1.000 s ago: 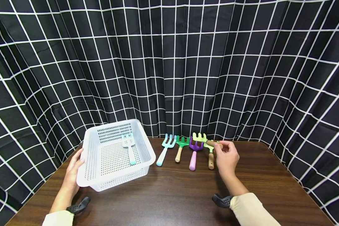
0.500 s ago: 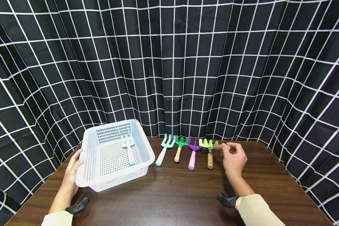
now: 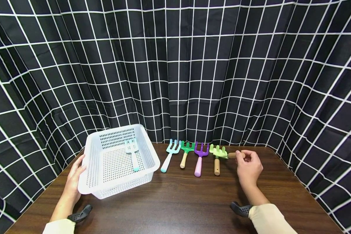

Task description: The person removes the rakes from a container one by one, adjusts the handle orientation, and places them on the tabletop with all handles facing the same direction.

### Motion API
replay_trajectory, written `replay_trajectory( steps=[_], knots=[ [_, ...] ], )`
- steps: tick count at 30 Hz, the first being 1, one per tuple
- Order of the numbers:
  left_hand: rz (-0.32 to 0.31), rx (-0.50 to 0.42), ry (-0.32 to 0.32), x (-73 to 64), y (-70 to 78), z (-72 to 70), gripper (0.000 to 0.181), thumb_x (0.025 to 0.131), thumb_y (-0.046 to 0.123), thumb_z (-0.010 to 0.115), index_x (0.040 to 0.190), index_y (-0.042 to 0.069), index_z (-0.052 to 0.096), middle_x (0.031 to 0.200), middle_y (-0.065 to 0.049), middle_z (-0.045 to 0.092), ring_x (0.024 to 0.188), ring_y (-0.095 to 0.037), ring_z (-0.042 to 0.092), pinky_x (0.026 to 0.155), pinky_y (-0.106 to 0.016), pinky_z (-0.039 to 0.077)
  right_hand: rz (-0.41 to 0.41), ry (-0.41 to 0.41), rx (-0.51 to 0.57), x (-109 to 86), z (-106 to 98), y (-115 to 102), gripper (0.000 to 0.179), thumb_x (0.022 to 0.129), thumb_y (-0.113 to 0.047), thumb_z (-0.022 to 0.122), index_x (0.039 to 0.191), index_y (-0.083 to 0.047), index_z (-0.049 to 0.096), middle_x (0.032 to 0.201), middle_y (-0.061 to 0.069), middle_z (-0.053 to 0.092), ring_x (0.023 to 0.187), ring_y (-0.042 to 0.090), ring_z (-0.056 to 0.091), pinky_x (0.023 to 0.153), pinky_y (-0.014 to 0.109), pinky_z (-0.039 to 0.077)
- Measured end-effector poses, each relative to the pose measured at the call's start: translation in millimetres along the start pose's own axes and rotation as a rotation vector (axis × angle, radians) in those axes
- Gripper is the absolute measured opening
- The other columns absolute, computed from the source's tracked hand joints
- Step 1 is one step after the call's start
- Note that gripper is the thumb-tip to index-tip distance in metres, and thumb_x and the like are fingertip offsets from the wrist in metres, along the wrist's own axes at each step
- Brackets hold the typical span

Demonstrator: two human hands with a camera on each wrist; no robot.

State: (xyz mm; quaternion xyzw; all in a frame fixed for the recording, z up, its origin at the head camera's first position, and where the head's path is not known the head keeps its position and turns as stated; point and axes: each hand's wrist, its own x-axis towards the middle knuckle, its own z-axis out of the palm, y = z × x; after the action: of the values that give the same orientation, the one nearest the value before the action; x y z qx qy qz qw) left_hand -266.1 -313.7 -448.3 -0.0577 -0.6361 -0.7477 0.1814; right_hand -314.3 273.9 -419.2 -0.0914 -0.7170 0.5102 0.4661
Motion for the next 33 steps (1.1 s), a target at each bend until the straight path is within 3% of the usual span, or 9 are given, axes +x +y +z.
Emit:
replay_trajectory(
  steps=[11, 20, 23, 29, 33],
  knots=[
    [-0.006, 0.015, 0.009, -0.4, 2.2, 1.7, 0.047, 0.104, 0.019, 0.042, 0.148, 0.013, 0.027, 0.110, 0.008, 0.064, 0.090, -0.008, 0.064, 0.072, -0.021, 0.051, -0.095, 0.046, -0.146, 2.8, -10.3, 12.9, 0.018, 0.081, -0.012, 0.077, 0.090, 0.000, 0.068, 0.067, -0.022, 0.050, 0.057, -0.011, 0.046, 0.056, 0.009, 0.035],
    [-0.008, 0.019, 0.013, -0.9, 1.8, 1.1, 0.047, 0.104, 0.020, 0.043, 0.148, 0.013, 0.027, 0.110, 0.008, 0.064, 0.090, -0.008, 0.064, 0.072, -0.021, 0.051, -0.150, 0.057, -0.194, 2.3, -17.0, 18.6, 0.019, 0.079, -0.009, 0.078, 0.089, 0.004, 0.067, 0.076, 0.008, 0.059, 0.064, -0.010, 0.043, 0.062, 0.010, 0.032],
    [-0.006, 0.014, 0.012, -0.9, 1.0, 0.8, 0.047, 0.104, 0.019, 0.043, 0.148, 0.013, 0.027, 0.109, 0.008, 0.064, 0.089, -0.008, 0.064, 0.071, -0.021, 0.051, -0.164, 0.050, -0.215, 3.1, -18.6, 22.3, 0.020, 0.079, -0.008, 0.078, 0.089, 0.004, 0.067, 0.079, 0.013, 0.060, 0.067, -0.002, 0.046, 0.064, 0.013, 0.031],
    [0.000, 0.008, 0.006, -0.7, -0.3, -0.4, 0.048, 0.104, 0.019, 0.043, 0.149, 0.013, 0.027, 0.110, 0.007, 0.064, 0.089, -0.008, 0.064, 0.071, -0.021, 0.051, -0.214, -0.032, -0.283, 3.7, -20.3, 32.7, 0.022, 0.076, -0.007, 0.079, 0.087, 0.004, 0.064, 0.085, 0.020, 0.061, 0.087, 0.036, 0.056, 0.075, 0.042, 0.037],
    [-0.001, 0.006, 0.005, -0.2, -0.7, -0.6, 0.048, 0.104, 0.019, 0.043, 0.149, 0.012, 0.026, 0.110, 0.007, 0.064, 0.089, -0.008, 0.064, 0.071, -0.021, 0.051, -0.190, -0.112, -0.348, 3.2, -21.6, 37.6, 0.023, 0.078, -0.008, 0.078, 0.091, 0.004, 0.063, 0.089, 0.022, 0.060, 0.092, 0.042, 0.055, 0.079, 0.051, 0.037]
  ],
)
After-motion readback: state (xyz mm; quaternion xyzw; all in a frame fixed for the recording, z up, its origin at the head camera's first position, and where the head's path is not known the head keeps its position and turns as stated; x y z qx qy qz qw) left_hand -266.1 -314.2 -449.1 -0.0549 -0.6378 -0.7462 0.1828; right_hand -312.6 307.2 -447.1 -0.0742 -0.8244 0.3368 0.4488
